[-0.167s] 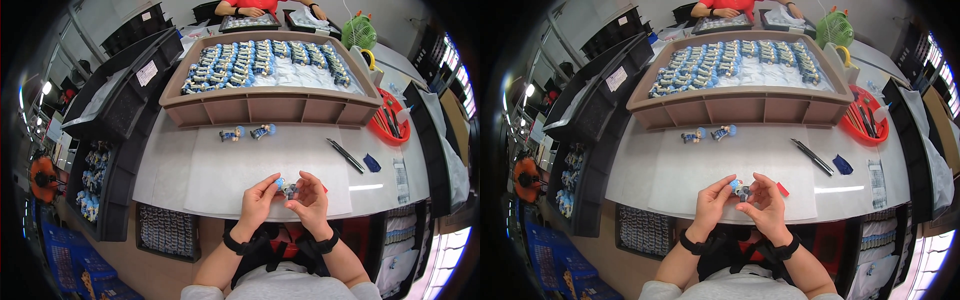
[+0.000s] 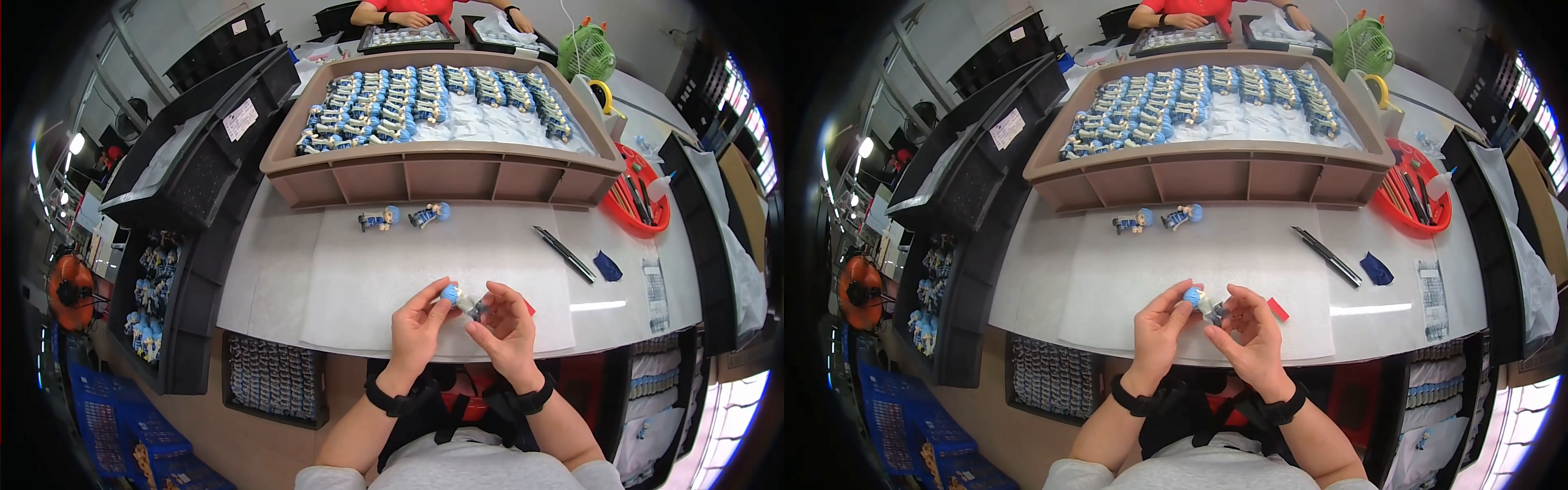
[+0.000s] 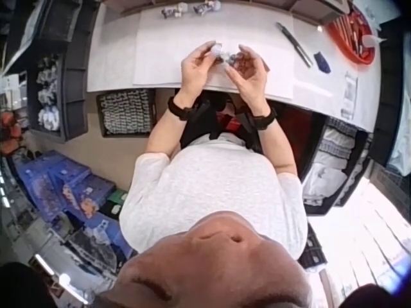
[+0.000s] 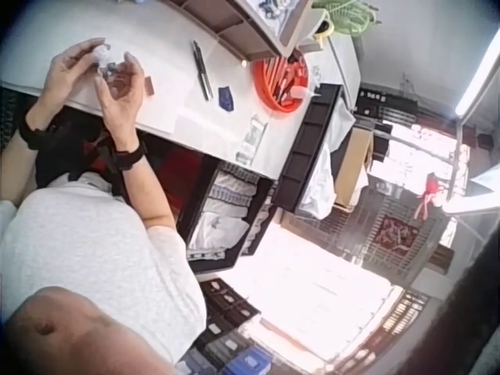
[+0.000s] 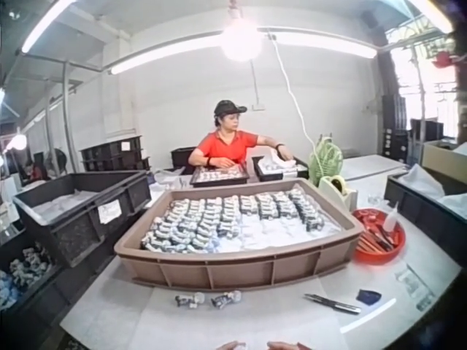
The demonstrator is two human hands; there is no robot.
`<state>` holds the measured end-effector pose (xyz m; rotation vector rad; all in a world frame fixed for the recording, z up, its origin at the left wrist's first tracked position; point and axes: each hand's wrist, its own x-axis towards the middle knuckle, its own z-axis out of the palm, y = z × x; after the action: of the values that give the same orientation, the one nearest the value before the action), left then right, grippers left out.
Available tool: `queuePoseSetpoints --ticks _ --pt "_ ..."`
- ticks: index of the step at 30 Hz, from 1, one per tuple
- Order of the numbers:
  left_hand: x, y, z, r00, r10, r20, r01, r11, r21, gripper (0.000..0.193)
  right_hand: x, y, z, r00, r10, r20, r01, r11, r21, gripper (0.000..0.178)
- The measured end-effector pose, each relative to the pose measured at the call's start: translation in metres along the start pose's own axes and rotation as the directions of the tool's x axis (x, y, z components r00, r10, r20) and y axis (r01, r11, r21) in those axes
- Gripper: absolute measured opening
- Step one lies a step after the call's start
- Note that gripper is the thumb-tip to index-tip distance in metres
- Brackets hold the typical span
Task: The recorder is assembling and inspecting small blue figurines at a factory workstation, using adhesive and hand tools.
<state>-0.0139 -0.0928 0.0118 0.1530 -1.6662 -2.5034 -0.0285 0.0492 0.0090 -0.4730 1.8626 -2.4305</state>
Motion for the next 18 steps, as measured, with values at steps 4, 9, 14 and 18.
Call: queuePoseSetpoints --ticks 4,9,14,18 --pt "-0.005 -0.002 -0.005 0.996 0.081 -0.034 -0.083 0.994 -0.072 0.035 0.000 0.003 0.001 1.000 -0.004 0.011 0.004 0.999 -0.050 0.051" --pt "-0.007 -0.001 -0.012 0.993 0.115 -0.020 -0.117 0.979 -0.166 0.038 -0.001 0.000 0.007 0.999 0.013 0.033 -0.012 0.999 -0.046 0.046" --pt "-0.007 -0.004 -0.006 0.985 0.141 0.102 -0.133 0.988 -0.084 0.039 0.001 0.005 -0.001 0.997 -0.069 0.030 0.075 0.964 -0.257 0.027" --pt "-0.009 -0.002 -0.001 0.985 0.155 0.072 -0.158 0.987 0.035 0.040 -0.002 -0.006 -0.009 0.998 -0.003 0.060 0.017 0.973 -0.230 0.029"
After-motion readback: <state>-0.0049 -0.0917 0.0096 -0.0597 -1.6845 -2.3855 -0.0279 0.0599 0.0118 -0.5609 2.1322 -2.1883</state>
